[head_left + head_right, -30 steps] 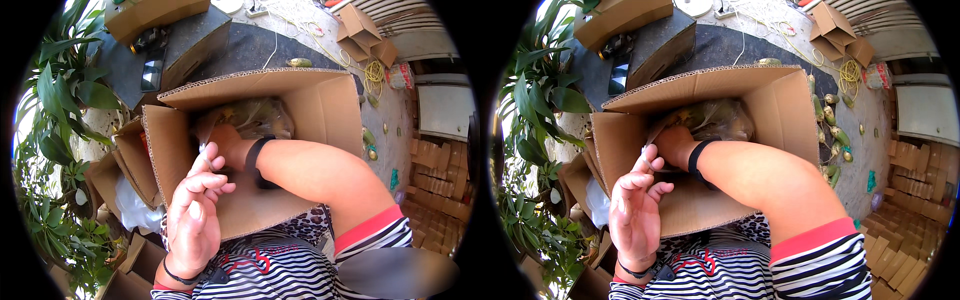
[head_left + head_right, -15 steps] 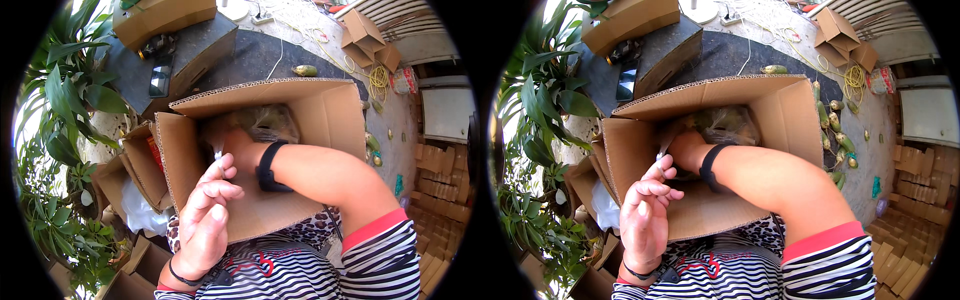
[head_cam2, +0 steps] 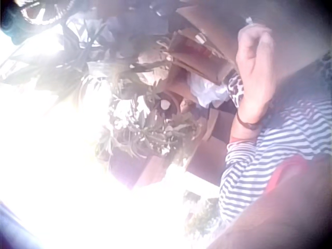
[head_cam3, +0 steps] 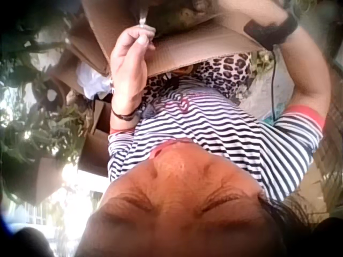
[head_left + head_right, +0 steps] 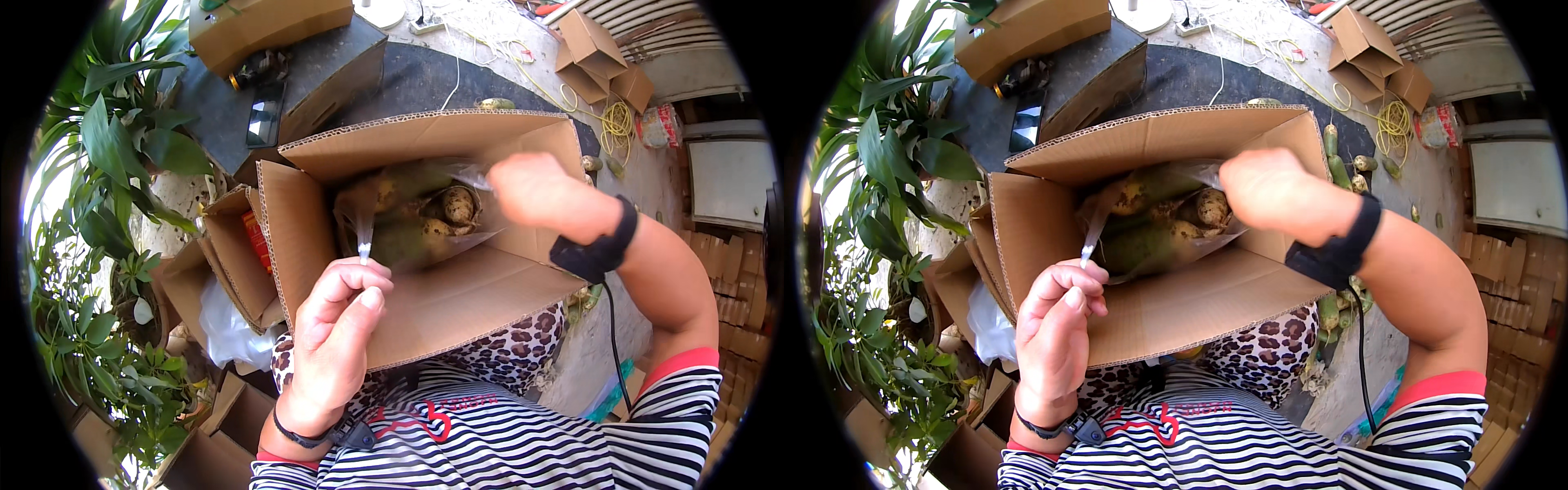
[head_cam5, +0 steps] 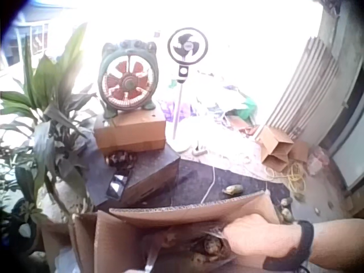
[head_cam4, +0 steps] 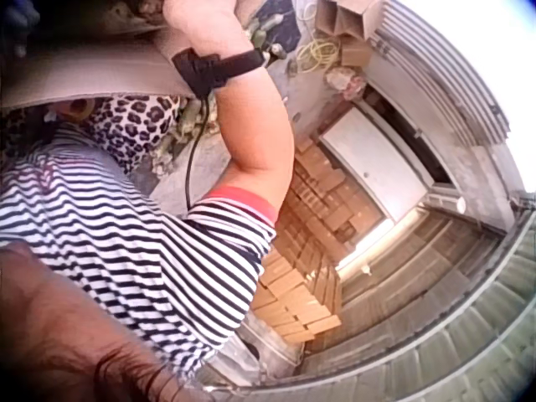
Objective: The person sits on the floor and packs green vegetables into a plastic bag. They then place the bag into a cardboard box and tie the box shut with a string.
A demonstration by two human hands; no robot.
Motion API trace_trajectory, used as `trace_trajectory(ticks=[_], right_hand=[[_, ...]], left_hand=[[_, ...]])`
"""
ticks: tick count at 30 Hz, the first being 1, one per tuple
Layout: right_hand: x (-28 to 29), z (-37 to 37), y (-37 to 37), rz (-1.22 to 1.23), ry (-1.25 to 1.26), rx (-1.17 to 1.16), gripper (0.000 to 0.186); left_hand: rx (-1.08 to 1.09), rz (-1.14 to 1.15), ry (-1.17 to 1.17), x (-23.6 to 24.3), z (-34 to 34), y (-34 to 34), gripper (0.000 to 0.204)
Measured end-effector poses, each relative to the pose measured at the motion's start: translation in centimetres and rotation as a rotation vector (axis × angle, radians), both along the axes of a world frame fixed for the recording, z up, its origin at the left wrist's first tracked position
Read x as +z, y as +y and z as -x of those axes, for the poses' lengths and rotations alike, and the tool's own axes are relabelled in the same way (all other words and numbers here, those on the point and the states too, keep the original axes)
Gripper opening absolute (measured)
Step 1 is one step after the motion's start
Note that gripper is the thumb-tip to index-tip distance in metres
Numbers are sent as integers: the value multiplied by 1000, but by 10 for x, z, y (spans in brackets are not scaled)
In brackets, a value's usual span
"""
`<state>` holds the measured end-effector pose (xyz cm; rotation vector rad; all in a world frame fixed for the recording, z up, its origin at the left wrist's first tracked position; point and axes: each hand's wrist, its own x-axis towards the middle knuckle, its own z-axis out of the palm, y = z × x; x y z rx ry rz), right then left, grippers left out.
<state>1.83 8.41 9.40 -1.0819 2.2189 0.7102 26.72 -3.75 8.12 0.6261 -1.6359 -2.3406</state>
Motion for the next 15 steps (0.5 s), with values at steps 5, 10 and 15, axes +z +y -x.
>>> trace_trajectory(ticks=[5,10,15], right_hand=[[41,12,55,372,-776,-476,20],[14,8,80,1124,-984,-1136,27],[28,-11,82,395,-573,-500,30]], left_hand=[[-71,9,-35,2,-7,6,13],[274,-237,47,4,7,8,35],[-58,55,-223,15,17,2,30]])
